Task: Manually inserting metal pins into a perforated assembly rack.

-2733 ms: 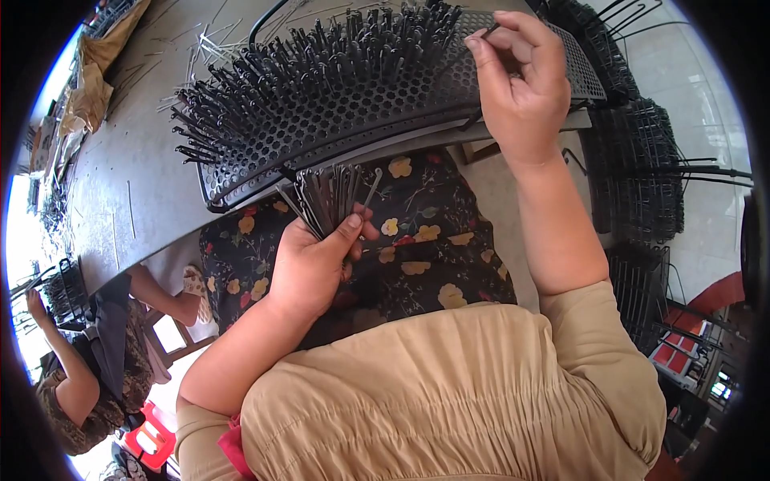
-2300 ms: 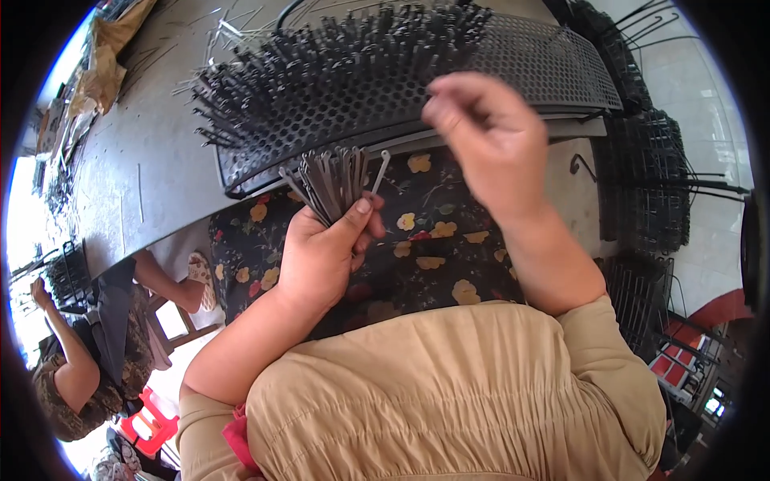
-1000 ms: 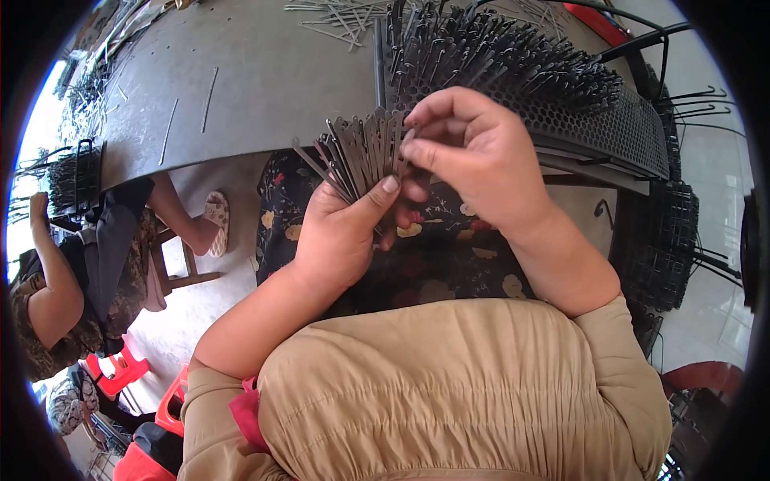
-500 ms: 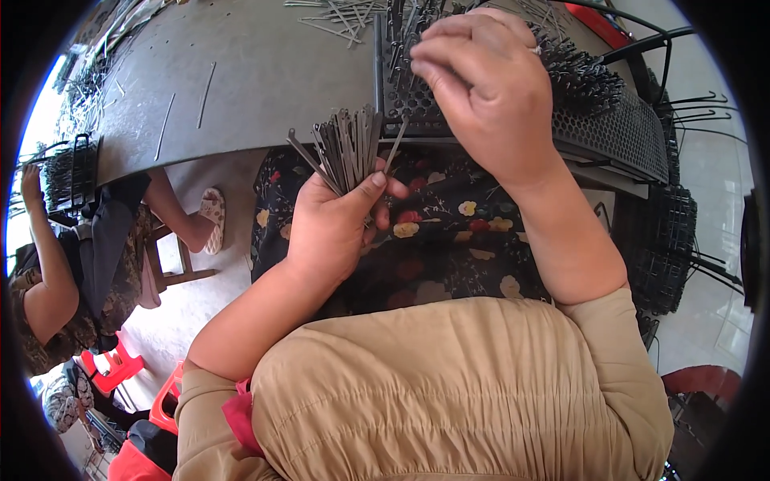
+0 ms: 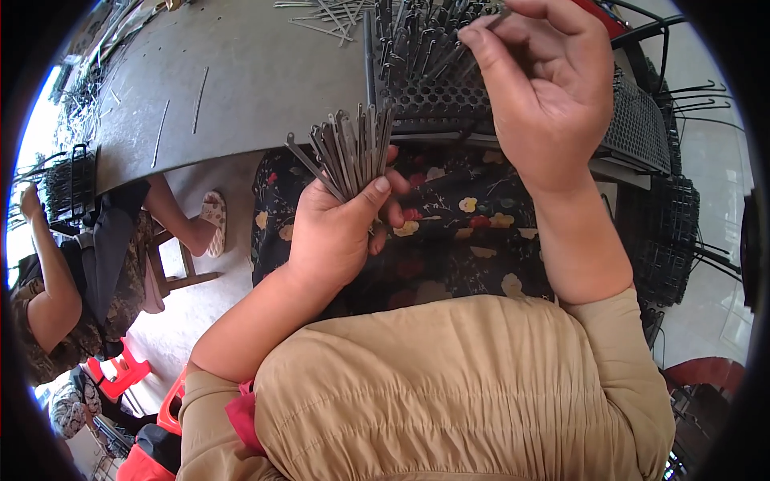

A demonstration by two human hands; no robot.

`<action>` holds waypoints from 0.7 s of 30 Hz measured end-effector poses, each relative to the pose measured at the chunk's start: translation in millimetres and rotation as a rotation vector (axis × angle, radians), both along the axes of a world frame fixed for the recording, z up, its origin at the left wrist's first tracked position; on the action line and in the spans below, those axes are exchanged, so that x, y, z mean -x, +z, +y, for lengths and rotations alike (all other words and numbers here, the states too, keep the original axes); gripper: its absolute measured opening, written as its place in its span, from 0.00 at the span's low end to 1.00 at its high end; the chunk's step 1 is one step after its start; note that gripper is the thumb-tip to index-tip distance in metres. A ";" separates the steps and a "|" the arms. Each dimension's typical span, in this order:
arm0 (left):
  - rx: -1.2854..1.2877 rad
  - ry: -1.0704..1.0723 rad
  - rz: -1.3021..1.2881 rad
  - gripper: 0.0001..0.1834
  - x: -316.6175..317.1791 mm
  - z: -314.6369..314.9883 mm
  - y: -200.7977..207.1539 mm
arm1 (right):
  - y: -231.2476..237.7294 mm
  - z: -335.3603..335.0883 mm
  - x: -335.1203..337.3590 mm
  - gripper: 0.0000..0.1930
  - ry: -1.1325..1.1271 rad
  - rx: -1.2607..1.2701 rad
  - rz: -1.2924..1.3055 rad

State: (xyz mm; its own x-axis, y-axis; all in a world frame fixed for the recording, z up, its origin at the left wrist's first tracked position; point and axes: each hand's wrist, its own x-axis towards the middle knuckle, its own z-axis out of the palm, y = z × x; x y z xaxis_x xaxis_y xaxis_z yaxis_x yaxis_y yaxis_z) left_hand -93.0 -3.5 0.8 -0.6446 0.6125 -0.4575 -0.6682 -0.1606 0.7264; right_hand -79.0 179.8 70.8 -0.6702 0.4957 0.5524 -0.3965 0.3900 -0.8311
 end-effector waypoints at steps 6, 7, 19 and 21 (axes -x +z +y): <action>-0.041 -0.016 0.029 0.13 0.8 -1.1 -0.3 | -19.5 24.9 13.7 0.10 -0.041 -0.924 0.089; -0.014 -0.020 0.030 0.11 1.2 -1.7 -1.0 | -24.8 25.8 14.7 0.10 -0.037 -0.923 0.091; -0.015 -0.080 0.070 0.09 -1.8 1.8 -0.1 | -18.4 11.1 -24.5 0.08 0.284 0.319 -0.403; -0.028 -0.091 0.058 0.10 -2.5 2.1 -4.3 | -22.3 23.8 -13.6 0.09 0.116 0.007 -0.056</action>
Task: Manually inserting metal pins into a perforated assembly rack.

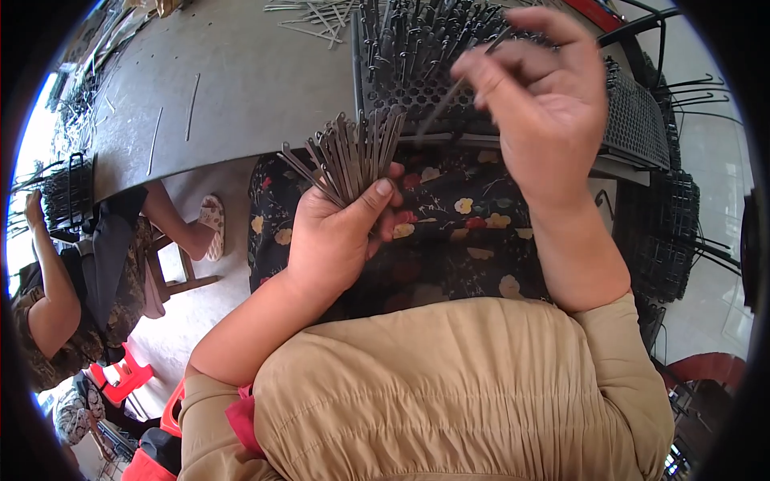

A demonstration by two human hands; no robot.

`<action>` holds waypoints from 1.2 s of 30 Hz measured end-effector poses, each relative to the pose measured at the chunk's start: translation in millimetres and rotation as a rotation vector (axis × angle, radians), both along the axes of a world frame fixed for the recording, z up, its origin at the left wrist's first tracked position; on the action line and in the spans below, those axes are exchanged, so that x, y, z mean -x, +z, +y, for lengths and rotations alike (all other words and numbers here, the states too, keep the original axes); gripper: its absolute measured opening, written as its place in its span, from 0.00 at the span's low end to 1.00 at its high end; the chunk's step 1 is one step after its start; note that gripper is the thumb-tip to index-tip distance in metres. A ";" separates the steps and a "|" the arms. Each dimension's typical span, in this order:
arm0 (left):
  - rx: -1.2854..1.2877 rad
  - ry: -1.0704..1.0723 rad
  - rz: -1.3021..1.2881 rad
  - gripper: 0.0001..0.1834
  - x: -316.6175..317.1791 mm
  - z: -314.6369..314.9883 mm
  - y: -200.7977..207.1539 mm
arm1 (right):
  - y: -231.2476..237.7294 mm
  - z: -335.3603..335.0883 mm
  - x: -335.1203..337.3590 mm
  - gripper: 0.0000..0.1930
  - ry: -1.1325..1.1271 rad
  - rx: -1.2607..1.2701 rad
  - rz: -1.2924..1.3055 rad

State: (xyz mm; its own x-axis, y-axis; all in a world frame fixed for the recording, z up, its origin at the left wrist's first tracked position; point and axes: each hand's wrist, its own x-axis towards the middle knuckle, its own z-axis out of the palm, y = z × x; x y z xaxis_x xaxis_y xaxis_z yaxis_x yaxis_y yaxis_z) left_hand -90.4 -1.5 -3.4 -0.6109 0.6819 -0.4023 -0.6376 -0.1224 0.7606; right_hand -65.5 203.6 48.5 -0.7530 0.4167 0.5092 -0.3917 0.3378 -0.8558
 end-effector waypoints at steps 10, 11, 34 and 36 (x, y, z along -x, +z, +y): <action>0.067 0.018 0.008 0.08 -0.2 2.7 -2.4 | 7.0 -9.2 13.7 0.16 -0.201 -0.363 0.090; 0.067 0.030 -0.012 0.07 0.4 2.6 -2.7 | 2.3 -6.5 17.9 0.16 -0.199 -0.363 0.093; 0.188 -0.048 -0.115 0.09 2.1 19.1 42.1 | -6.8 -9.6 -24.6 0.02 0.415 0.370 -0.771; 0.189 -0.028 -0.126 0.09 3.3 20.4 44.7 | -7.2 -10.0 -25.8 0.02 0.342 0.454 -0.588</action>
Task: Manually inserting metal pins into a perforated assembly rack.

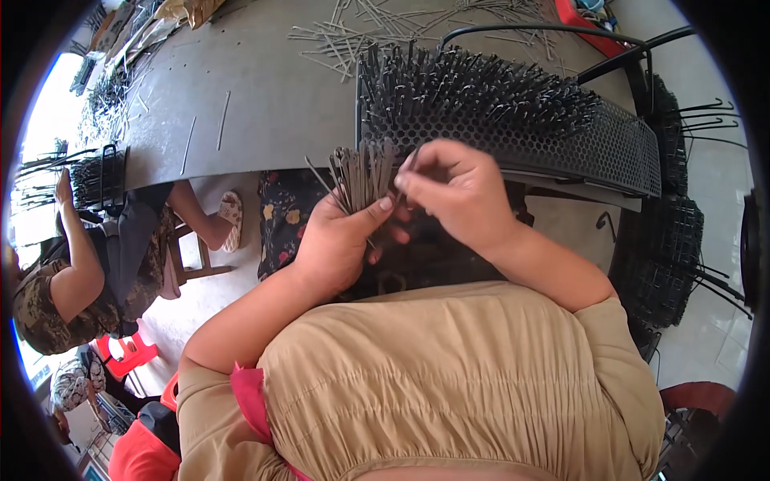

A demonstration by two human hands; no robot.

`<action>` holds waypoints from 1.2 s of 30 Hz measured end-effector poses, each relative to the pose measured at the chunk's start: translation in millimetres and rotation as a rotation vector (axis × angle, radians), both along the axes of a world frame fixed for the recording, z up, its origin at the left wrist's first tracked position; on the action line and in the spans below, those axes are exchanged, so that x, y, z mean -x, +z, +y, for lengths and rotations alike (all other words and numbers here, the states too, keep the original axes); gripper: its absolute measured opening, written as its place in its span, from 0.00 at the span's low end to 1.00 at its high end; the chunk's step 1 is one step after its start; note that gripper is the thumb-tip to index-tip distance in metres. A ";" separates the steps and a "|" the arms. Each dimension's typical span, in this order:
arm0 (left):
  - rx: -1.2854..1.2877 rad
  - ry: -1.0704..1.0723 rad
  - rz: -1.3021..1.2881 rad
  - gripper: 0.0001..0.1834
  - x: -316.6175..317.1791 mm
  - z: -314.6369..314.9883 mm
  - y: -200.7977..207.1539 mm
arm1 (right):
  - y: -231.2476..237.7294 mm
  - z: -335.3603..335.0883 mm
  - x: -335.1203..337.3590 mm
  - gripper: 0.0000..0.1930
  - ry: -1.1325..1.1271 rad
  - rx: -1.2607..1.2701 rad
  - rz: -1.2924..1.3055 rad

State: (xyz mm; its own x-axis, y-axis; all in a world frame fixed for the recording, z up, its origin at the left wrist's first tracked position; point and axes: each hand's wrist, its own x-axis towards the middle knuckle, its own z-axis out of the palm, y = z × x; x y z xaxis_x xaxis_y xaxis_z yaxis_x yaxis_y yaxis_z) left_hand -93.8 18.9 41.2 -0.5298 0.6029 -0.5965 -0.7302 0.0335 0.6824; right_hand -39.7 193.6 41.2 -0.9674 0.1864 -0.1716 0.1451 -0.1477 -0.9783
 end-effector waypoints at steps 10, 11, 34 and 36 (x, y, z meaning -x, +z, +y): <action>-0.007 -0.007 0.021 0.10 -7.1 11.6 -7.4 | -4.8 44.0 45.2 0.24 -0.276 -0.991 0.852; -0.006 -0.001 0.034 0.09 -7.5 12.1 -8.6 | -4.4 44.1 45.3 0.24 -0.276 -0.993 0.851; -0.120 0.043 0.222 0.05 -7.1 13.0 -9.4 | 6.8 19.2 3.0 0.08 0.053 -0.136 0.082; -0.081 0.037 0.264 0.05 -8.0 13.9 -11.1 | 12.3 24.8 0.8 0.07 0.059 -0.187 0.013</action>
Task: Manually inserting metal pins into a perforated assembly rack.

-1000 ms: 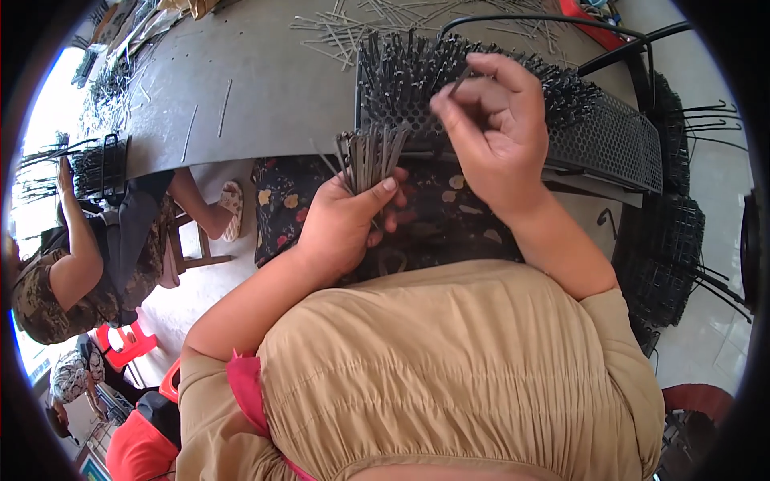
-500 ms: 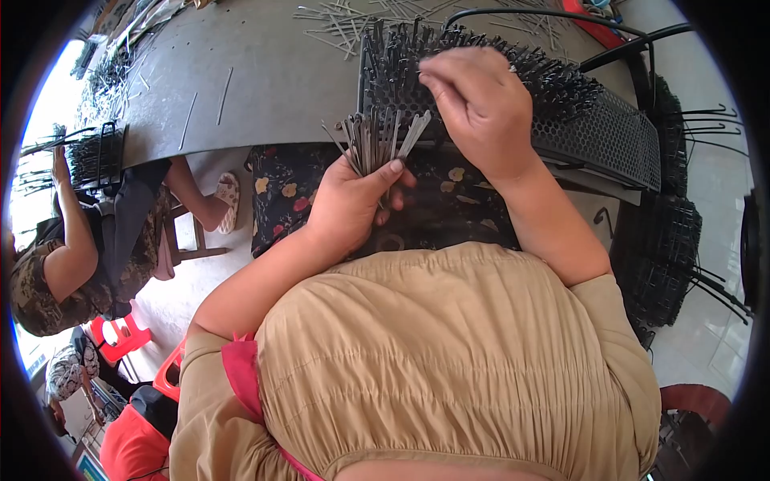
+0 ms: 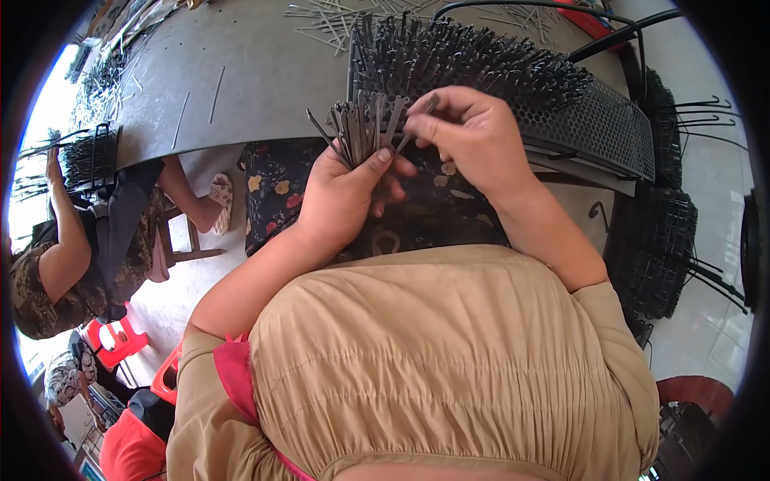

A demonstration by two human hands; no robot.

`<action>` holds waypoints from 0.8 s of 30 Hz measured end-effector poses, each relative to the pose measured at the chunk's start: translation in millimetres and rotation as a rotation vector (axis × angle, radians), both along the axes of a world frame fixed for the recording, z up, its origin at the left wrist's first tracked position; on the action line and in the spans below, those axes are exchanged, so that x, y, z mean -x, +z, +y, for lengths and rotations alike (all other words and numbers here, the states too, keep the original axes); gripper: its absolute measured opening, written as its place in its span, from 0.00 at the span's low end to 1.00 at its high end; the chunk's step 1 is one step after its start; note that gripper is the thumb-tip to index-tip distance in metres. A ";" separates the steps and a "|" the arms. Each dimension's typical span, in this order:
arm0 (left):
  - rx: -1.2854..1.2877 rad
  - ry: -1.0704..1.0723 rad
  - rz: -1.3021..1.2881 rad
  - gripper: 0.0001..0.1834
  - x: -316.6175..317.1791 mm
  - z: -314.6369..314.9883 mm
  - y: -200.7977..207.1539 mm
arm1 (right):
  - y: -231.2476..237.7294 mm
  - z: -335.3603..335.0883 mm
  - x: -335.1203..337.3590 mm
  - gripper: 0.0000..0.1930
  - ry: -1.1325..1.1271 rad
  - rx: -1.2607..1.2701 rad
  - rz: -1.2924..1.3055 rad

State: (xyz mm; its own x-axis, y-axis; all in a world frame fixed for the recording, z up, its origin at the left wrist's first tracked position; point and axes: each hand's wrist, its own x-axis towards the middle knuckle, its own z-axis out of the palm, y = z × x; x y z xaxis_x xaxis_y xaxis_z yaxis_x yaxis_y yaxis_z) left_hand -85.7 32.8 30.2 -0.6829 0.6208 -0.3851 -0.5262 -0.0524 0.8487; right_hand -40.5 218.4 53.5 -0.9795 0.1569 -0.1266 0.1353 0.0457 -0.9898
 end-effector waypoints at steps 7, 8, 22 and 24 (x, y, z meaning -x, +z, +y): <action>0.119 0.015 -0.026 0.05 2.3 -2.4 -8.4 | -0.4 24.4 14.6 0.08 -0.325 0.000 0.428; 0.123 0.014 -0.032 0.04 2.1 -2.4 -7.2 | -0.9 25.7 15.8 0.09 -0.339 -0.068 0.485; 0.077 0.032 -0.049 0.03 0.1 -5.1 -9.4 | -3.0 37.5 15.0 0.13 -0.378 -0.494 0.562; 0.075 0.040 -0.050 0.03 -1.6 -5.2 -7.9 | -4.6 41.4 14.6 0.12 -0.362 -0.406 0.584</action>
State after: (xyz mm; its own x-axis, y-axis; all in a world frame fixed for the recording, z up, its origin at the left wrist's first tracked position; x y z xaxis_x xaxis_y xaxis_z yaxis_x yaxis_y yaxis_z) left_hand -84.2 27.6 22.3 -0.6858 0.5613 -0.4633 -0.5664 -0.0118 0.8240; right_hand -55.1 259.7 48.9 -0.7489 0.4018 0.5270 -0.3248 0.4706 -0.8204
